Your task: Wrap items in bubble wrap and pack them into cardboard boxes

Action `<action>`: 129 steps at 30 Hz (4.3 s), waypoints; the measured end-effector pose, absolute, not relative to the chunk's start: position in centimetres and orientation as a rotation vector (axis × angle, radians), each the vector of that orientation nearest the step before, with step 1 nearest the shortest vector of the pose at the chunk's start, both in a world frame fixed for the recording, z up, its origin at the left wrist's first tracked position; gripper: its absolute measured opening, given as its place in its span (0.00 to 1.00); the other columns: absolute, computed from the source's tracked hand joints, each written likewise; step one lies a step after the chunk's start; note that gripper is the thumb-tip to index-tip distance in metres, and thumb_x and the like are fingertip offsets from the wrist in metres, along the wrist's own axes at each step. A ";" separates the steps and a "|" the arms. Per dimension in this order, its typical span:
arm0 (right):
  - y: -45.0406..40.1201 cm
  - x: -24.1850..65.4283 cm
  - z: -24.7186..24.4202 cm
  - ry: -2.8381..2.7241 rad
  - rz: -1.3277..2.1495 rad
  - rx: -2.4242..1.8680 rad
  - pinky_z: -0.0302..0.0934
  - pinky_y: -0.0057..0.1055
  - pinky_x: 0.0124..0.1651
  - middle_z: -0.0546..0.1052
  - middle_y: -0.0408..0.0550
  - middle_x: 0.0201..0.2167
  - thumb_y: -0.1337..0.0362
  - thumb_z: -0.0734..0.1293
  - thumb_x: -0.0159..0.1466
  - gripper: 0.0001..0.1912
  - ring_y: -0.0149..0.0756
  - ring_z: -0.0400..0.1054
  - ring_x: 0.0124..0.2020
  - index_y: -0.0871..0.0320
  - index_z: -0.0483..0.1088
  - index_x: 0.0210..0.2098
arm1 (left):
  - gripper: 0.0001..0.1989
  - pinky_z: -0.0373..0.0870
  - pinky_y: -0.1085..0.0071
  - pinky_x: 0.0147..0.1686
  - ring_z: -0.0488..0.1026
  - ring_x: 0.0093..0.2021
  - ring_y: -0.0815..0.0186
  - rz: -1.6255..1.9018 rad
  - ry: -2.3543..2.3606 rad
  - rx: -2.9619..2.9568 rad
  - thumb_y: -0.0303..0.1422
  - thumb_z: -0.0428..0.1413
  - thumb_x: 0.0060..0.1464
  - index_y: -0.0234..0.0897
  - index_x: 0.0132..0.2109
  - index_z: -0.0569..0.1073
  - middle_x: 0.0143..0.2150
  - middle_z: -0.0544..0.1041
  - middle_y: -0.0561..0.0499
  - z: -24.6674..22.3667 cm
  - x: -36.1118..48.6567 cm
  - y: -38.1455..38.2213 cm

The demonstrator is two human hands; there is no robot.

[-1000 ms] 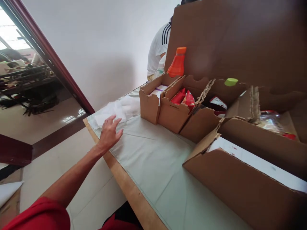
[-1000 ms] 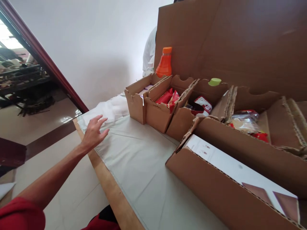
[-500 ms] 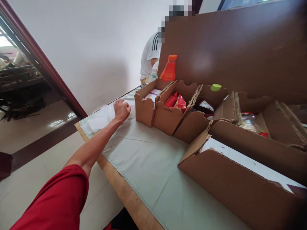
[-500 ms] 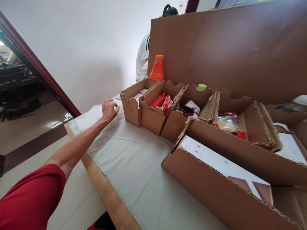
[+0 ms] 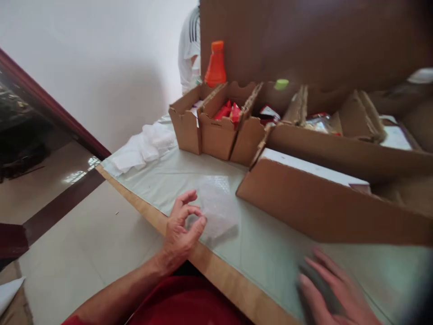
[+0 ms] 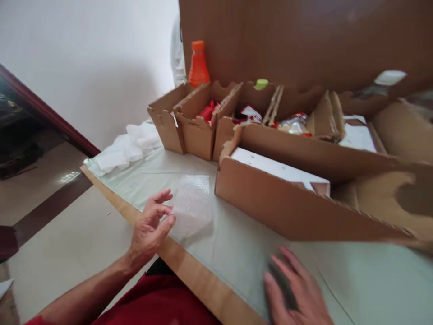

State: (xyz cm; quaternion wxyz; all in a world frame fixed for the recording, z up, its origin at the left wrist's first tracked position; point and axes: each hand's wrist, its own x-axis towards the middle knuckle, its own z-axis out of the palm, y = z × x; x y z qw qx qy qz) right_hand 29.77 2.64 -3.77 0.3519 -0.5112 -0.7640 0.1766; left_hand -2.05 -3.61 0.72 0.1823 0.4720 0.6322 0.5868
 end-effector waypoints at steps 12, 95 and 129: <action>-0.3 26.2 -1.6 -1.486 1.367 -1.331 0.70 0.49 0.56 0.76 0.57 0.56 0.43 0.68 0.66 0.38 0.46 0.75 0.51 0.50 0.56 0.69 | 0.05 0.79 0.59 0.50 0.79 0.51 0.59 0.965 1.159 1.320 0.32 0.58 0.63 0.42 0.45 0.77 0.55 0.78 0.45 1.6 4.7 -7.9; 1.6 25.7 0.7 -2.520 0.216 -1.157 0.64 0.47 0.58 0.74 0.57 0.62 0.66 0.60 0.73 0.18 0.49 0.69 0.61 0.59 0.72 0.58 | 0.15 0.72 0.52 0.55 0.72 0.58 0.50 0.635 1.490 2.510 0.26 0.53 0.64 0.39 0.56 0.72 0.56 0.76 0.41 0.4 3.3 0.1; 3.3 32.4 1.9 -1.825 0.709 -1.420 0.70 0.31 0.46 0.82 0.43 0.40 0.62 0.69 0.65 0.11 0.36 0.77 0.41 0.51 0.76 0.47 | 0.32 0.75 0.66 0.36 0.77 0.34 0.63 0.663 1.574 1.874 0.35 0.55 0.56 0.37 0.67 0.63 0.38 0.81 0.51 0.0 0.3 2.0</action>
